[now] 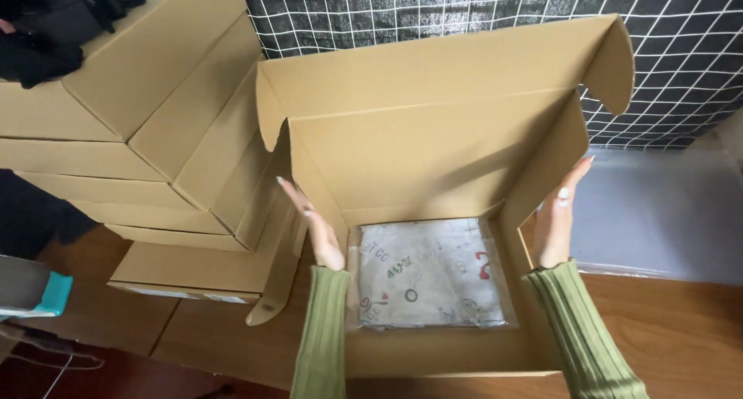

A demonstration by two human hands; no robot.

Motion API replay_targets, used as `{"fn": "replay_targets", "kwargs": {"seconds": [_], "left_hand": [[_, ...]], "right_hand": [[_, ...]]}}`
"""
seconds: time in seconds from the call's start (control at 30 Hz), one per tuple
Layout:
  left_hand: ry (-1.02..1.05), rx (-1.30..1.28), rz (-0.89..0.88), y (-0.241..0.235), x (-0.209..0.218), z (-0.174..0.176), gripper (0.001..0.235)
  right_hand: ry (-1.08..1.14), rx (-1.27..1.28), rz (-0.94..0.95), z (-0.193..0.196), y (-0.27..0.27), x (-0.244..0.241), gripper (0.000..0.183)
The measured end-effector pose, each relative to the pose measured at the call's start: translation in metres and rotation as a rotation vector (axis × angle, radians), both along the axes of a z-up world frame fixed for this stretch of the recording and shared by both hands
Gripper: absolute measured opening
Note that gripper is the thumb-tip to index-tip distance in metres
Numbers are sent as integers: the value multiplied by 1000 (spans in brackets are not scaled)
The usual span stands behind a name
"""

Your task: The person opens a cardboard box and removes a plastic-wrapped garment. They unwrap the garment, unfold a gray t-shirt with colorful doodles, and place it on a hanger. The person then hangs the t-shirt on a clothing rack among other garments.

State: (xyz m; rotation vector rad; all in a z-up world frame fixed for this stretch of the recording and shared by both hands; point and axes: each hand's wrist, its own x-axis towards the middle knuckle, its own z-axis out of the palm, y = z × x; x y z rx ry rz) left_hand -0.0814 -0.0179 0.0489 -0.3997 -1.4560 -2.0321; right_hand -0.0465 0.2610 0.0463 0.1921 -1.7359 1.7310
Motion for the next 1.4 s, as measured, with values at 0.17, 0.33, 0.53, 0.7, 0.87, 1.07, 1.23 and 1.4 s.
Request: {"fn": "replay_targets", "kwargs": {"seconds": [0.17,0.33,0.53,0.7,0.87,1.07,1.23,1.4], "left_hand": [[-209,-150,45,-2,-34,-78,77],[-531,-338,29,10,-14,-97,70],[-564,-377,0,8,-20,-99,67],[-617,-484,-22,-1,-29,-76,65],[-641,-455,-19,-18,-55,-87,68],[-647,-478,-41,-27,-70,-82,70],[-624,-547,-45,-28,-61,-78,67],[-587,-417,-62,-39,-56,-90,70]], "right_hand": [[-74,284,-241,-42,8,-21,66],[-340,242,-247,-63,-1,-24,67],[-622,92,-101,-41,-20,-6,69],[-717,93,-10,3,-49,3,67],[-712,54,57,-18,-39,-14,72],[-695,-1,98,-40,-25,-26,71],[-663,41,68,-35,-24,-22,71],[-587,71,-19,-17,-44,0,69]]}}
